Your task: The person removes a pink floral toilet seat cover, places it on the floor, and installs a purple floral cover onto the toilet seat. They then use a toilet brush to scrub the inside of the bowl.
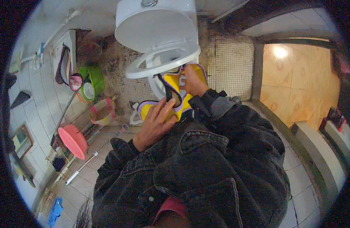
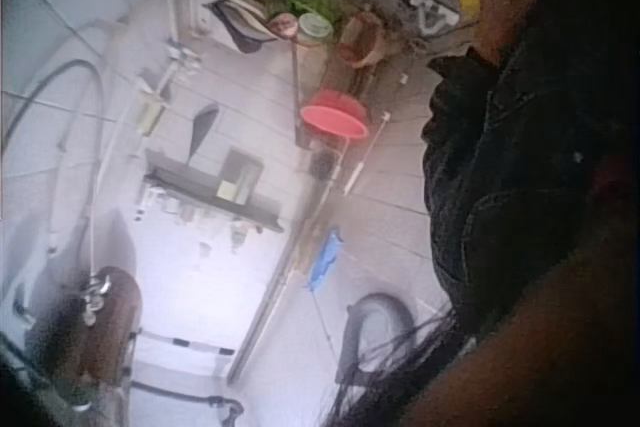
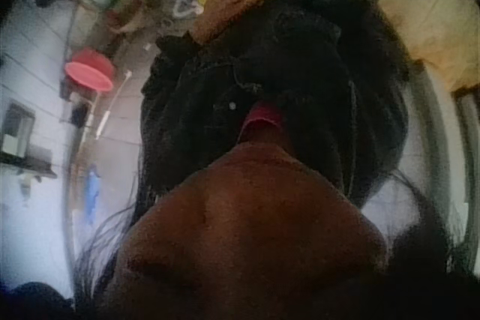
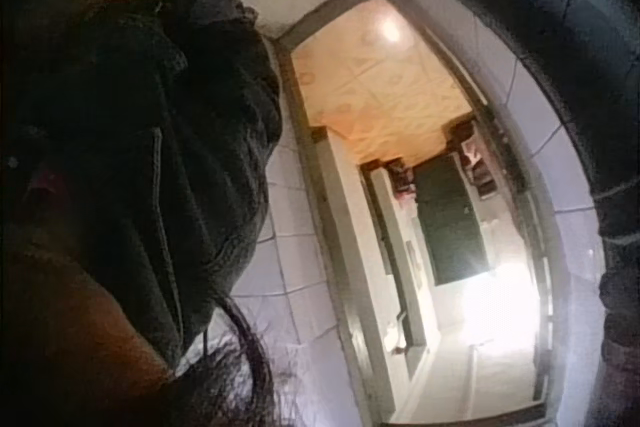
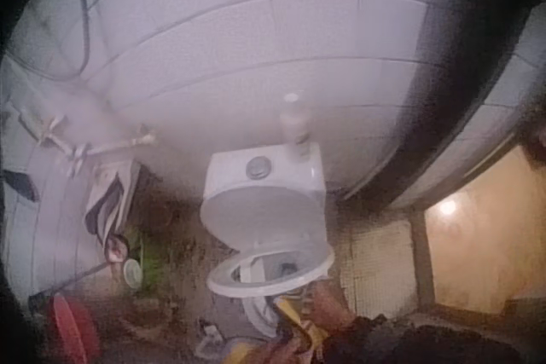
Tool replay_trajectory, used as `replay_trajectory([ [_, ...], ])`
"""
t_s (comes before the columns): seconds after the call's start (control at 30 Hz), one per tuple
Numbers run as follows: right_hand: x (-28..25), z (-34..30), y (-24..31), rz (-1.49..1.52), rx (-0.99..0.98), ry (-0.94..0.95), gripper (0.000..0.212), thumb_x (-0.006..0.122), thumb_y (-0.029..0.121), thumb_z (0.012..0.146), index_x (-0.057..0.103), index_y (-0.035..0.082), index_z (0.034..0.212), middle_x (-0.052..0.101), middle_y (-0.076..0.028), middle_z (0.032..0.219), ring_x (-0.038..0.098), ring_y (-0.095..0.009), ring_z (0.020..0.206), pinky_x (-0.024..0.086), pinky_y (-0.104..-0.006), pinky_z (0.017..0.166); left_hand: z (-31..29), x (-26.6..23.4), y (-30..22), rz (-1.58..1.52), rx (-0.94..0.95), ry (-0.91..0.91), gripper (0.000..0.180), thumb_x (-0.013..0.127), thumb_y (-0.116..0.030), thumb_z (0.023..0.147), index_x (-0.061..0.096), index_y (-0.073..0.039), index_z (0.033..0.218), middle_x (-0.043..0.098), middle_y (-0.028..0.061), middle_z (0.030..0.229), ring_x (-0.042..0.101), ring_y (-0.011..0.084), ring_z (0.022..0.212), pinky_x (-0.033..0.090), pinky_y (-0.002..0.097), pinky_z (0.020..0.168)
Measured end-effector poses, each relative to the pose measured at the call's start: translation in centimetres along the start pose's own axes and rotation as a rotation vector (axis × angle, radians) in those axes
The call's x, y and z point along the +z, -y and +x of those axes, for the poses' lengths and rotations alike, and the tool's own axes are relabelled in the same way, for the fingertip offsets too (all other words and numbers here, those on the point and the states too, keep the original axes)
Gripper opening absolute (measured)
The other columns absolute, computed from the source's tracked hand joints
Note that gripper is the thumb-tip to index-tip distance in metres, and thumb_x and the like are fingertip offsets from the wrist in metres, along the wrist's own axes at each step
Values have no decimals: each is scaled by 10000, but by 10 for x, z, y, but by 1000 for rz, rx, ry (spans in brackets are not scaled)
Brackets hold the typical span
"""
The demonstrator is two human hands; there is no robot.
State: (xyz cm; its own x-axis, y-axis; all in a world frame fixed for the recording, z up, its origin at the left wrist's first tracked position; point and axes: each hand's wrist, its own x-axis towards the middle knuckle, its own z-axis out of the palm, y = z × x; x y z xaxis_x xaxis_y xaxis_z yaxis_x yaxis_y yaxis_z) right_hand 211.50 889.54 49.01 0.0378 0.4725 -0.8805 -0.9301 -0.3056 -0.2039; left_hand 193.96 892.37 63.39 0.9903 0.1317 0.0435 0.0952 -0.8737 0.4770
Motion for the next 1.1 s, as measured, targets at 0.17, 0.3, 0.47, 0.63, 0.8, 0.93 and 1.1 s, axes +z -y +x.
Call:
replay_trajectory([
  [0.17,7,-6,-4,-233,-396,218,346,435,250,899,542,55,1164,575,-99,1189,562,-281,1057,463,-416,852,28,-6,0,-150,-90,75,211,628,-119,745,555,-51,931,434,190,1331,437,406,1205,397,483,969],
  [0.3,4,13,9,-315,-591,87,336,434,248,912,554,34,1141,574,-102,1196,542,-296,1078,398,-424,968,66,-13,-3,-417,-221,123,270,693,-138,747,558,-29,953,391,216,1355,403,397,1250,348,451,1027],
  [0.47,3,48,33,894,-187,309,386,481,286,900,533,43,1195,566,-146,1204,518,-325,1119,422,-416,966,106,-37,35,-524,-508,-159,149,649,-95,799,589,3,893,595,143,1014,588,240,876,462,336,808],
  [0.63,7,50,30,822,-275,427,343,411,201,939,529,22,1206,570,-91,1177,530,-257,1092,400,-398,989,142,-49,138,-319,-891,-37,270,555,-256,900,615,4,938,608,115,891,553,174,790,449,292,742],
  [0.8,-3,35,58,783,-525,555,311,419,174,934,531,34,1189,576,-95,1168,564,-231,1048,458,-384,930,192,-23,207,-579,-931,815,465,477,-482,928,653,-53,961,606,-3,890,497,90,816,416,260,719],
  [0.93,-6,28,86,1084,-415,824,297,372,177,950,536,28,1148,574,-93,1152,527,-219,1068,406,-345,969,229,4,206,-1049,-1130,716,412,506,-371,941,522,-59,1210,595,25,1109,561,127,989,461,302,846],
  [1.1,-24,27,100,798,-133,447,313,429,258,920,516,100,1176,563,-68,1127,520,-215,1056,430,-362,914,262,14,201,-971,-1151,690,380,506,-224,945,446,-2,1248,575,68,1153,582,178,1037,487,303,876],
])
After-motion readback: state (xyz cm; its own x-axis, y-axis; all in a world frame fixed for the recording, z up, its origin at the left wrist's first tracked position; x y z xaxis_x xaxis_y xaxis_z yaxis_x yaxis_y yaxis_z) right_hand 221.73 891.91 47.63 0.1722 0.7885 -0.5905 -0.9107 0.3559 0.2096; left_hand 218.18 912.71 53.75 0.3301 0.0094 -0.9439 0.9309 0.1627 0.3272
